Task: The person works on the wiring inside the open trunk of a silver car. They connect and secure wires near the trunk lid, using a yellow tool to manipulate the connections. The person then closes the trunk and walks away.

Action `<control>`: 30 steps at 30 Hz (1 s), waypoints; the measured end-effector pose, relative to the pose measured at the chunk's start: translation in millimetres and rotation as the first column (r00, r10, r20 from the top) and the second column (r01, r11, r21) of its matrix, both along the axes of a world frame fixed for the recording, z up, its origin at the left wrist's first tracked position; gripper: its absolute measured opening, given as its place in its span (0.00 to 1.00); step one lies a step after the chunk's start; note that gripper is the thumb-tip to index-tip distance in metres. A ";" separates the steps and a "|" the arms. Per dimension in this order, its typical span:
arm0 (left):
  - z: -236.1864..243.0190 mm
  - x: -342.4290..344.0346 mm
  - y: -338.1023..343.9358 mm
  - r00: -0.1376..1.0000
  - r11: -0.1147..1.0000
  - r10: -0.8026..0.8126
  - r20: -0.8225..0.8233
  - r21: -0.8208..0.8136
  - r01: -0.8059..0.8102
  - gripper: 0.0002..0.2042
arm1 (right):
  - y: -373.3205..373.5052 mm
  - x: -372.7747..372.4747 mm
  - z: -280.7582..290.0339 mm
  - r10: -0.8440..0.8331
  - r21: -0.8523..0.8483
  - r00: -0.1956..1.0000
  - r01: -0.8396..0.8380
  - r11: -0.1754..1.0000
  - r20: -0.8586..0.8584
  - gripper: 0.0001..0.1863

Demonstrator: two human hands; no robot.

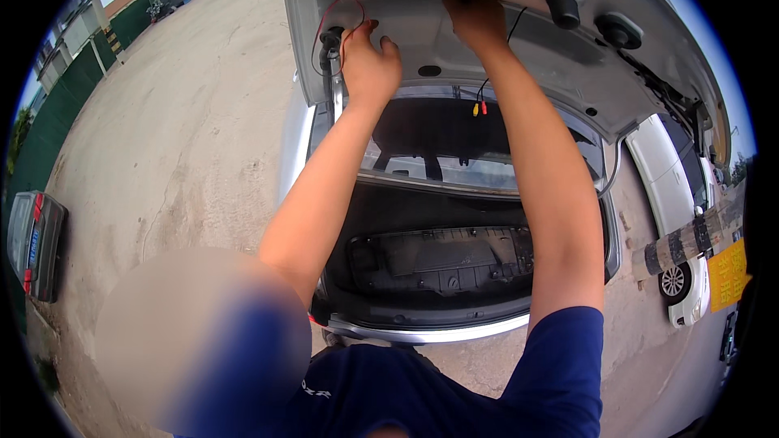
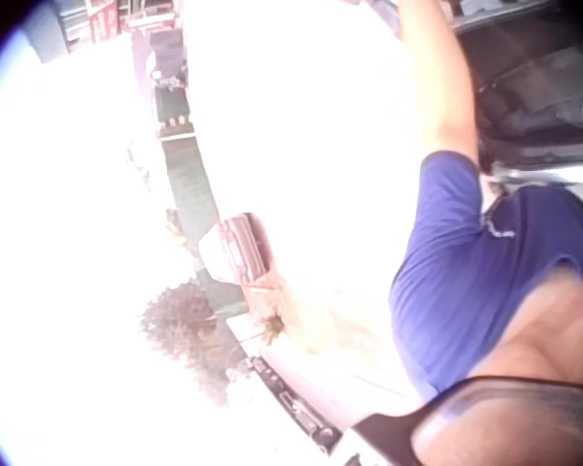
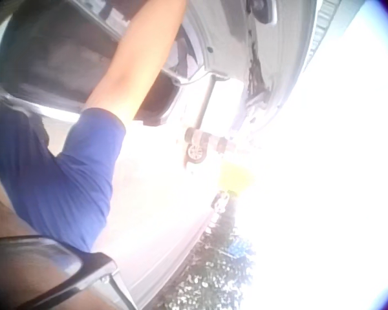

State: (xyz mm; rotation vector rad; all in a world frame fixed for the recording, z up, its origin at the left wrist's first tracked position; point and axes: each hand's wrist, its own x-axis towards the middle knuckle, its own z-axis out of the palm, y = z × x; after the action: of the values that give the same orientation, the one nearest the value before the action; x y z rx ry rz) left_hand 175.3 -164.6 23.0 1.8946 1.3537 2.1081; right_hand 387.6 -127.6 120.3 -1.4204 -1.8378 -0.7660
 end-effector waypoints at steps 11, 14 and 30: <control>-6.1 -66.7 16.4 0.962 0.982 0.186 -0.200 0.006 -0.189 0.18 | -27.3 -15.2 12.7 0.287 0.060 0.874 -0.287 0.956 -0.392 0.25; -4.1 -80.4 22.7 0.968 0.995 0.071 -0.242 -0.053 -0.086 0.20 | -30.8 -9.5 9.9 0.268 0.069 0.831 -0.269 0.961 -0.487 0.29; -17.4 -88.2 45.0 0.985 0.995 -0.054 -0.162 -0.088 0.040 0.21 | -17.9 -10.2 -3.4 0.196 0.133 0.965 -0.174 0.976 -0.176 0.19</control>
State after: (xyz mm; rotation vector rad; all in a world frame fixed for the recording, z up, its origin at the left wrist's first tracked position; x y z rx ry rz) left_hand 87.1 -119.6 5.6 2.0842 1.3868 1.8779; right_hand 377.5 -145.5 116.9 -1.1852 -1.7224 -0.6124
